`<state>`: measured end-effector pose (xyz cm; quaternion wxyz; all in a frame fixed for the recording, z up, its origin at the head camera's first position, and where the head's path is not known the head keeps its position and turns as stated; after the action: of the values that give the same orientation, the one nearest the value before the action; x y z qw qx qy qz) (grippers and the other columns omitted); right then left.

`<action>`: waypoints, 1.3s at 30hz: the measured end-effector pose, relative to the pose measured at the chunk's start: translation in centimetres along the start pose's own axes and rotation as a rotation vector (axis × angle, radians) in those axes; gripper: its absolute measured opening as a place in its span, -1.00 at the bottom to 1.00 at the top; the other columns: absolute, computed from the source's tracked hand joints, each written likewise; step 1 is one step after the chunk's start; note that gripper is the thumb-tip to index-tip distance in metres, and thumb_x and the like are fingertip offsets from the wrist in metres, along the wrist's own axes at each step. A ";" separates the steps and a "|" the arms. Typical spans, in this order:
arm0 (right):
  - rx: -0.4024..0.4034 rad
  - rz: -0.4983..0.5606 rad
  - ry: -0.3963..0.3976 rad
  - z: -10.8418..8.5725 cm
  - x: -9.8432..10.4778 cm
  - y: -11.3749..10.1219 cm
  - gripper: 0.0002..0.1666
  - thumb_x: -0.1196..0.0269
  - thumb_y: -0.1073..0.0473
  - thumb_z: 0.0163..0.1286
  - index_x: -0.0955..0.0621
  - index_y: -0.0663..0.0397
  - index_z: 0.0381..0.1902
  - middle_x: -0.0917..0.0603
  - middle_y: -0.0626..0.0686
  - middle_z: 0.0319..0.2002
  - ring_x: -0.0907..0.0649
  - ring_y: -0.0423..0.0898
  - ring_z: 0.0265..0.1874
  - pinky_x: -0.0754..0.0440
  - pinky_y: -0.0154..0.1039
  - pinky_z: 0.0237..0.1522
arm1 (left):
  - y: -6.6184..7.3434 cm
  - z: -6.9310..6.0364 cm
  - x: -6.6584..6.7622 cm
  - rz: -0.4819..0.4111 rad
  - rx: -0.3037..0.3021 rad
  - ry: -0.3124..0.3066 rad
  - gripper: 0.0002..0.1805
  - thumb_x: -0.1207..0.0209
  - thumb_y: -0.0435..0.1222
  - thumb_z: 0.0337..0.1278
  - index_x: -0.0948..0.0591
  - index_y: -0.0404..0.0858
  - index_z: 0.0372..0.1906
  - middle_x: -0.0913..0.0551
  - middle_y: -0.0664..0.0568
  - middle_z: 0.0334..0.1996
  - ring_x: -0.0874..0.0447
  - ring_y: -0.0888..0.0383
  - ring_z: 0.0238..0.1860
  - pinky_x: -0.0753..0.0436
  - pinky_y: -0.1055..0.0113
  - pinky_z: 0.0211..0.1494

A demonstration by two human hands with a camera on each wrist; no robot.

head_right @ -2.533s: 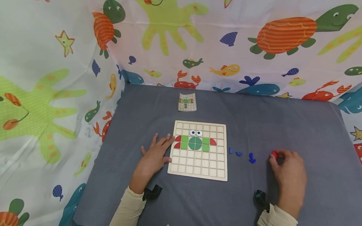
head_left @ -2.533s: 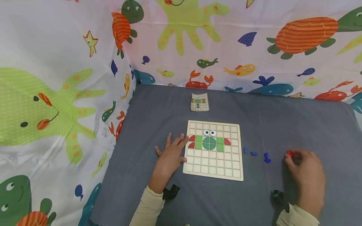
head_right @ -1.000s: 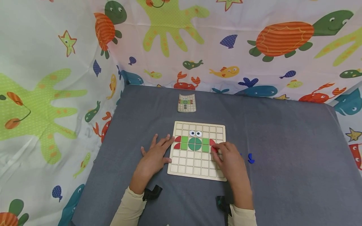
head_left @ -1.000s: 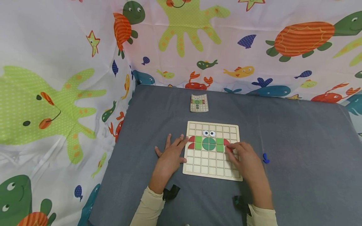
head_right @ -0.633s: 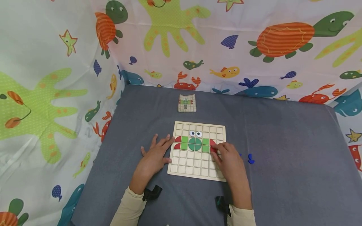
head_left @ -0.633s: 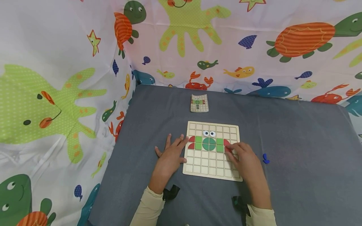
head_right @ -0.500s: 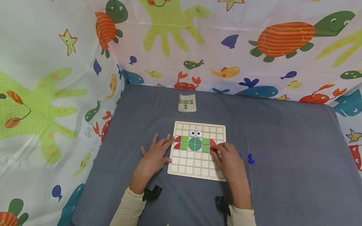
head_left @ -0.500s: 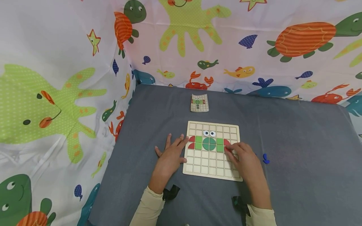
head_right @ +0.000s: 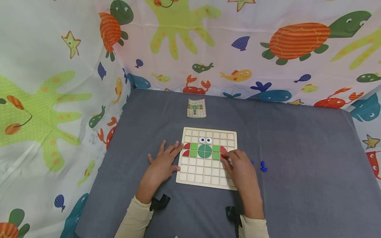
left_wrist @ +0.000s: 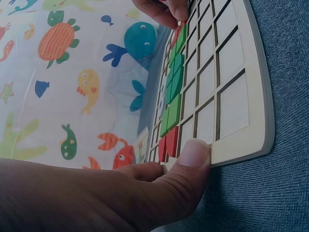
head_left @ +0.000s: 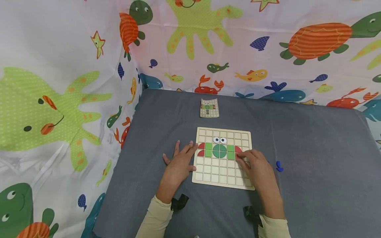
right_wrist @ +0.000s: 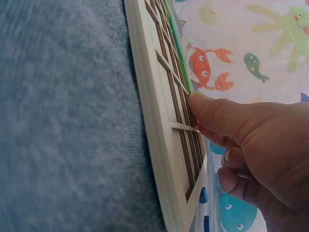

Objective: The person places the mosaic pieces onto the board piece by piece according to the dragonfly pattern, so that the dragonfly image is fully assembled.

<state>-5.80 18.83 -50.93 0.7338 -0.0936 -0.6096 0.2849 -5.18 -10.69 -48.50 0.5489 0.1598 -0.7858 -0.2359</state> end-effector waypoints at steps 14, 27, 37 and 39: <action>-0.014 -0.008 0.026 -0.6 1.1 0.3 -0.77 -0.51 0.18 0.39 -0.78 0.07 -0.03 -0.72 0.02 -0.11 -0.56 -0.04 -0.32 -0.56 -0.07 -0.37 | -0.1 0.1 -0.1 -0.005 0.006 -0.011 -0.01 -0.43 -0.22 0.19 -0.24 0.05 0.70 -0.13 0.10 0.70 0.33 -0.25 0.72 0.21 -0.80 0.33; -0.182 -0.066 0.125 -2.3 3.8 4.2 -0.70 -0.48 0.24 0.41 -0.77 0.07 0.07 -0.67 0.09 -0.10 -0.52 0.00 -0.33 -0.44 -0.06 -0.35 | 0.0 0.0 -0.1 0.001 0.017 -0.004 0.00 -0.44 -0.23 0.18 -0.24 0.04 0.70 -0.14 0.09 0.70 0.31 -0.25 0.72 0.20 -0.80 0.32; -0.220 -0.074 0.128 -3.2 4.9 5.6 -0.70 -0.48 0.22 0.40 -0.76 0.11 0.07 -0.66 0.17 -0.06 -0.54 0.04 -0.29 -0.41 -0.04 -0.31 | -0.1 0.0 -0.2 0.007 0.012 0.002 0.00 -0.45 -0.22 0.17 -0.25 0.04 0.70 -0.16 0.08 0.69 0.29 -0.27 0.72 0.19 -0.81 0.32; -0.234 -0.077 0.118 -3.4 5.1 6.0 -0.69 -0.48 0.21 0.42 -0.76 0.10 0.08 -0.66 0.18 -0.06 -0.53 0.03 -0.29 -0.40 -0.05 -0.32 | -0.1 0.0 -0.1 0.008 0.012 0.002 0.01 -0.45 -0.22 0.17 -0.24 0.04 0.70 -0.15 0.08 0.70 0.30 -0.26 0.72 0.19 -0.81 0.32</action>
<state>-3.95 27.13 -50.36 0.7630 -0.1717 -0.5973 0.1776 -5.10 -10.70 -48.62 0.5497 0.1602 -0.7873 -0.2287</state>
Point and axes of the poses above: each hand's wrist, its own z-axis towards the middle knuckle, its own x-axis out of the back of the hand, y = z × x, the point moved 2 cm from there along z, towards the middle knuckle
